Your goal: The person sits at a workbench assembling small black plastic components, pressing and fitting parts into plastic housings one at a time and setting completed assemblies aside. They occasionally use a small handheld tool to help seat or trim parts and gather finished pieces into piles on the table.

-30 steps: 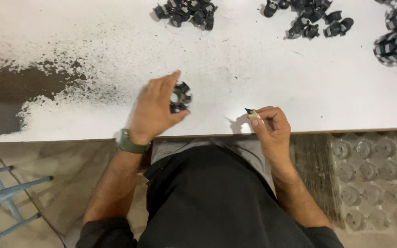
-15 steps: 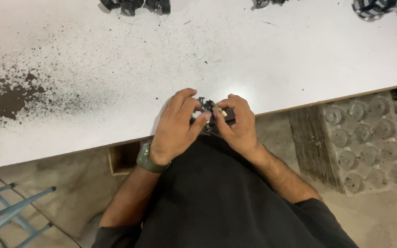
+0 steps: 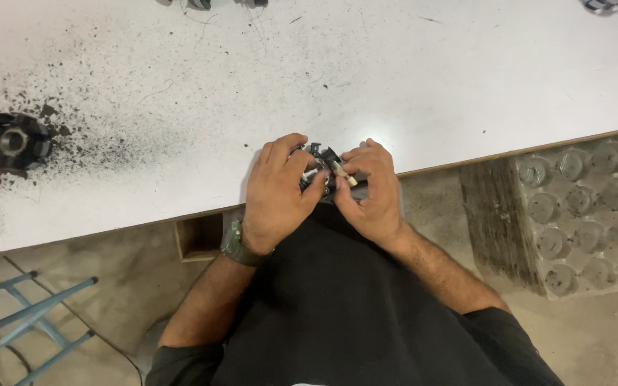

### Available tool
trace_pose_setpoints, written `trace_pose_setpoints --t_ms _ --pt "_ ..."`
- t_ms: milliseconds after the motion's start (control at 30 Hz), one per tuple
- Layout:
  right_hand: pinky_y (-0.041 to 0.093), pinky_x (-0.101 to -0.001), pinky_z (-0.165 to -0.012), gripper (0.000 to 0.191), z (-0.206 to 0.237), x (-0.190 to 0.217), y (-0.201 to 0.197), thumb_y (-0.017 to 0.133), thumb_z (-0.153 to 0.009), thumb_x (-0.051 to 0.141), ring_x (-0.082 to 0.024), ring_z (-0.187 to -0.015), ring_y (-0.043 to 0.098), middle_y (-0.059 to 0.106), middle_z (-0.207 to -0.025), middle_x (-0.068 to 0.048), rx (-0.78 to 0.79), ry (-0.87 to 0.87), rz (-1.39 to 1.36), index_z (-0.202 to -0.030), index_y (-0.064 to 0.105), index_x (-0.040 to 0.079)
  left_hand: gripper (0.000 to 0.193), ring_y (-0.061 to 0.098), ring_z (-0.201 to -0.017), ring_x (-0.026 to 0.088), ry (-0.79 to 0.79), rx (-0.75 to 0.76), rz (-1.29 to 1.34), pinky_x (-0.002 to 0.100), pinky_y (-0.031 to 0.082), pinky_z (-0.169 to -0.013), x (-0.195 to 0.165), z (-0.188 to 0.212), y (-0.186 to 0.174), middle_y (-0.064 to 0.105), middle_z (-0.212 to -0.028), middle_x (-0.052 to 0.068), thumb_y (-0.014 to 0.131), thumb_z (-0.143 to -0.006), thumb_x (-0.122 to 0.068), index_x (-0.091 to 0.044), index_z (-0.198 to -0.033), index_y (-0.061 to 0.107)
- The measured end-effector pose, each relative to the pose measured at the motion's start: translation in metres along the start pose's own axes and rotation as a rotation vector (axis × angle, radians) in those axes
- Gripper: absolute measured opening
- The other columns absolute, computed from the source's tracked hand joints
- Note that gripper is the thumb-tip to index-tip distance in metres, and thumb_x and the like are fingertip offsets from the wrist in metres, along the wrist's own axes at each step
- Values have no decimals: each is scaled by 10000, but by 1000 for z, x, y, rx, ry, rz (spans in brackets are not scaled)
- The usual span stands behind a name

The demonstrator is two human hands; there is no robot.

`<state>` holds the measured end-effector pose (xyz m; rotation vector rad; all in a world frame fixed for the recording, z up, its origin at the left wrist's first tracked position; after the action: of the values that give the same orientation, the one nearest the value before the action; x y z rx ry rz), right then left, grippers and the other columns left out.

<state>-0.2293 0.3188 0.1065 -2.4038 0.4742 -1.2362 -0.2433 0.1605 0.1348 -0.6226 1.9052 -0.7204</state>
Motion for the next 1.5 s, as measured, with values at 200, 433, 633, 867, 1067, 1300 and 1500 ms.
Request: trace_pose_setpoints --t_ms 200,433,633,867,1067,1300,1500 --pt "416 -586 -1168 317 3 9 5 757 -836 -31 -288 -1077 661 659 -1043 -103 32 -64 109 -1081 579 63 160 613 -1127 300 -38 -36 34 426 506 -952 10 11 5 651 -1302 102 796 -864 -127 -85 -997 718" --pt "423 -578 -1161 319 5 17 6 780 -825 -30 -295 -1075 663 664 -1049 -93 29 -114 121 -1080 611 61 197 592 -1206 297 -1 -116 48 446 477 -1003 8 20 2 641 -1314 90 800 -863 -94 -87 -1045 725" --pt "431 -572 -1156 321 2 22 4 788 -823 -25 -284 -1055 660 674 -1062 -94 30 -107 160 -1089 633 68 180 565 -1271 298 10 -121 44 459 454 -1055 4 18 3 626 -1324 94 791 -846 -68 -85 -1004 706" --pt "408 -593 -1200 262 -6 19 0 779 -863 13 -228 -900 652 639 -934 -43 136 23 110 -1080 656 92 164 551 -1311 315 46 -66 20 481 422 -1079 -1 17 6 617 -1271 77 794 -804 -90 -105 -930 691" --pt "416 -572 -1200 229 -11 21 -3 767 -877 24 -223 -827 647 643 -927 -33 153 34 81 -1060 648 96 158 574 -1245 288 -3 -100 60 465 433 -1033 -2 20 9 630 -1307 87 787 -851 -92 -92 -981 697" --pt "416 -568 -1205 240 -7 20 -5 761 -888 18 -230 -858 660 657 -959 -40 136 41 96 -1089 651 89 156 585 -1203 285 13 -168 -3 478 437 -1022 2 18 17 636 -1278 90 757 -822 -64 -66 -880 613" --pt "381 -571 -1224 258 -4 23 -7 775 -880 13 -235 -977 668 683 -1024 -46 130 -15 135 -1094 651 86 181 584 -1222 284 20 -199 7 474 435 -1008 5 20 19 637 -1272 88 741 -787 -43 -69 -841 570"
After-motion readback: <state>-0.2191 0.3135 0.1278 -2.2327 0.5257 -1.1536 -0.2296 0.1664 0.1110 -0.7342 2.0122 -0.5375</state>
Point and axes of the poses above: each hand's wrist, its own z-axis away from the middle knuckle, its own y-axis out of the palm, x = y × z, the point moved 8 cm from there along -z, towards the middle knuckle
